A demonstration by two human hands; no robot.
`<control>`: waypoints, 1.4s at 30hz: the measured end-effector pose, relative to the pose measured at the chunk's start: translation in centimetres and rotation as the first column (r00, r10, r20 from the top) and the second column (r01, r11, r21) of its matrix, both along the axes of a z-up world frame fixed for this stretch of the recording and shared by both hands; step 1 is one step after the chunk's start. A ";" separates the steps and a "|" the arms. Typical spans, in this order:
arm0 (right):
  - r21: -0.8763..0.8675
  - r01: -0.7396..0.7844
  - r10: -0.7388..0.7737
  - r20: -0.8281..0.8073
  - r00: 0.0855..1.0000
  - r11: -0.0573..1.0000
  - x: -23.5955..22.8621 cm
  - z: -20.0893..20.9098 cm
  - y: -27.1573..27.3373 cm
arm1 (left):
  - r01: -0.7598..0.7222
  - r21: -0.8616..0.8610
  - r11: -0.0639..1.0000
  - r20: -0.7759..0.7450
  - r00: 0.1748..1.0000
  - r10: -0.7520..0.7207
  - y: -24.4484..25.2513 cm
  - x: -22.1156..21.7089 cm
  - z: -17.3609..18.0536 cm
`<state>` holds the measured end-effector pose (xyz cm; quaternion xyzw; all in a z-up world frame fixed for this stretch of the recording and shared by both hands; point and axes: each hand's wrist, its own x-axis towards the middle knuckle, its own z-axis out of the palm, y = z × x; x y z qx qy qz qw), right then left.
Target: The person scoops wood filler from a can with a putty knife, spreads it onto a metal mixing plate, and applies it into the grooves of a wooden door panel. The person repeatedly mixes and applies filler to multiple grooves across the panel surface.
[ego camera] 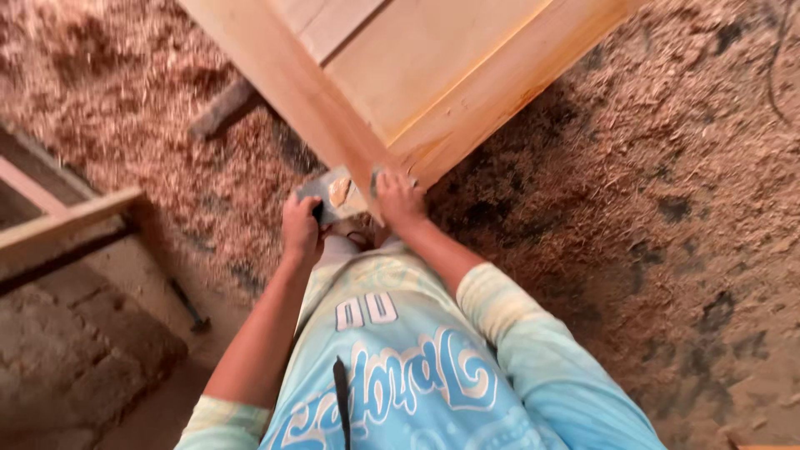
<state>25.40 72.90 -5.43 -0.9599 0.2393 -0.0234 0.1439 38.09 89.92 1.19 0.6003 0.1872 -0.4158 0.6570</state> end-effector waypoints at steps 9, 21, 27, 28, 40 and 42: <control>0.955 0.183 -0.817 0.089 0.570 0.232 -7.5 2.7 -2.6 | 0.176 0.045 0.983 -0.062 0.983 -0.173 -2.1 1.3 0.1; 0.522 0.731 -0.889 0.130 0.440 0.439 -10.1 6.4 9.6 | 0.530 -0.234 0.815 -0.144 0.810 -0.568 -10.4 -0.8 -1.7; 0.546 0.771 -0.932 0.320 0.169 0.327 -10.8 8.7 7.0 | 0.628 -0.270 0.730 -0.123 0.729 -0.673 -12.0 -0.3 0.7; 0.524 0.777 -0.913 0.378 0.154 0.348 -10.0 9.6 7.1 | 0.630 -0.292 0.720 -0.132 0.719 -0.682 -12.6 -0.5 1.0; 0.420 0.634 -0.713 0.628 0.313 0.649 -9.9 19.0 5.0 | 0.611 -0.288 0.738 -0.188 0.719 -0.669 -14.5 -3.3 1.7; 0.400 0.631 -0.704 0.618 0.350 0.664 -9.9 18.0 4.2 | 0.580 -0.293 0.760 -0.206 0.738 -0.643 -15.8 -3.4 1.3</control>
